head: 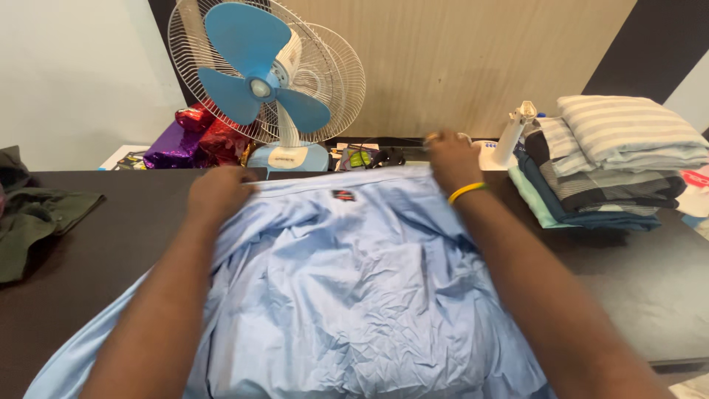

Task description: The person unfolds a light blue striped shirt on a table, smooths it out, and buttons it from top to bottom. The person then folds the shirt in half and smooths it again.

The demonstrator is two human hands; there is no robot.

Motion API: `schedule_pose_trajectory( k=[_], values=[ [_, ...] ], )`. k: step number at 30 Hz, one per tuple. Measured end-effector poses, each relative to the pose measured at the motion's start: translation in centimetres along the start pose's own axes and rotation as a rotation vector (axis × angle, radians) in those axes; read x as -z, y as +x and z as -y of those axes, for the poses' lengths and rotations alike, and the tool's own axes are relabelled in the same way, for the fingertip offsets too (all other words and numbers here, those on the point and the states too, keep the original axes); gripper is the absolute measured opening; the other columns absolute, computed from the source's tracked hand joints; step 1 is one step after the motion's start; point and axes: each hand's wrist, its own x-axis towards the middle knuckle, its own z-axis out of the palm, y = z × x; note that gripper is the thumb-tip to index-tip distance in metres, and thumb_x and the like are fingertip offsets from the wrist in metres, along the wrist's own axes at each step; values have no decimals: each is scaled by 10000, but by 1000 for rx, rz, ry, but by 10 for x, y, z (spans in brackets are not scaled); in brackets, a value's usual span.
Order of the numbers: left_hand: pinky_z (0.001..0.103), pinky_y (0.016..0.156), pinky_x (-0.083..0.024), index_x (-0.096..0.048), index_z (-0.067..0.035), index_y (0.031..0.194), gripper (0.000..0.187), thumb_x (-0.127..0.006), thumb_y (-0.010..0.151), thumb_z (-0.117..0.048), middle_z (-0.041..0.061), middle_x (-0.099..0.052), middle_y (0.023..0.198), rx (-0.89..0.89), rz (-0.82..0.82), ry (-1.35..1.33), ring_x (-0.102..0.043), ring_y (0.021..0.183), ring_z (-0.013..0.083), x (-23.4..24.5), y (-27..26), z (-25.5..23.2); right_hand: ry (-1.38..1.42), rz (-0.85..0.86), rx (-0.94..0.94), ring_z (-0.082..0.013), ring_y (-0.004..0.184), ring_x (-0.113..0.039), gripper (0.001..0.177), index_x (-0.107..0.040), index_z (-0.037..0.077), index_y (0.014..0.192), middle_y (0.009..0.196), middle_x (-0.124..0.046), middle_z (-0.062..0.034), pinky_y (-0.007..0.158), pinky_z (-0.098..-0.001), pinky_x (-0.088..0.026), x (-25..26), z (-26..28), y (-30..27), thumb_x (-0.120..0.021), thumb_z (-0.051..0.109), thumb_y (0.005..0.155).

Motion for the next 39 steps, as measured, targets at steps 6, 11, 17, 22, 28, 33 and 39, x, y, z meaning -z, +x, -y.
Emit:
schedule_pose_trajectory(
  k=[6, 11, 17, 22, 28, 33, 39],
  values=[
    [632, 1052, -379, -575, -177, 1390, 419, -468, 1062, -414, 85, -507, 1464, 83, 488, 301, -468, 1370, 311, -23, -26, -89, 210, 613, -184, -392, 1414, -423, 651, -511, 157, 1440, 1534, -435, -115, 1049, -743, -334, -1, 100, -24, -504, 612, 976],
    [862, 1080, 1, -155, -290, 1613, 749, -374, 968, -600, -35, -2, 1713, 359, 771, 79, -16, 1577, 280, -31, -37, -98, 205, 766, -267, -313, 1582, -29, 897, -223, 288, 1620, 1722, -75, -14, 1080, -859, -26, 1, 110, -52, -312, 809, 895],
    [756, 1159, -66, -400, -300, 1534, 684, -499, 935, -614, -55, -222, 1679, 2, 674, -139, -182, 1560, 207, -47, -22, -38, 216, 725, -158, -278, 1586, -37, 844, -232, 331, 1607, 1717, -79, 39, 1095, -842, -5, -34, 57, -45, -300, 782, 897],
    [384, 1089, -496, -752, -134, 1266, 361, -587, 1025, -346, 109, -742, 1345, 246, 383, -825, -671, 1239, 287, -59, -5, 20, 30, 671, -151, -310, 1571, -56, 810, -248, 329, 1615, 1691, -142, -15, 1132, -815, -34, -69, 34, -18, -282, 783, 945],
    [370, 1011, -456, -718, -101, 1219, 316, -683, 941, -248, 115, -668, 1313, 10, 289, -664, -620, 1183, 250, -74, 3, 10, -126, 468, -173, -304, 1397, -534, 603, -579, 184, 1459, 1419, -628, -88, 1109, -650, -368, -118, 51, 3, -454, 592, 1034],
    [405, 942, -567, -766, -119, 1170, 291, -643, 949, -263, 146, -787, 1155, 223, 99, -722, -740, 1057, 296, -38, -11, 26, 1, 595, -320, -353, 1280, -605, 387, -652, 150, 1324, 1390, -628, -137, 1047, -696, -377, -95, 90, 22, -583, 318, 983],
    [460, 918, -522, -774, -17, 1147, 617, -849, 750, -484, 245, -711, 1126, 10, 313, -18, -671, 1040, 388, 42, -30, 76, 547, 187, 100, -415, 1114, -650, 462, -682, 4, 1182, 1360, -544, -330, 984, -490, -512, -13, 233, 24, -720, 323, 850]
  ],
)
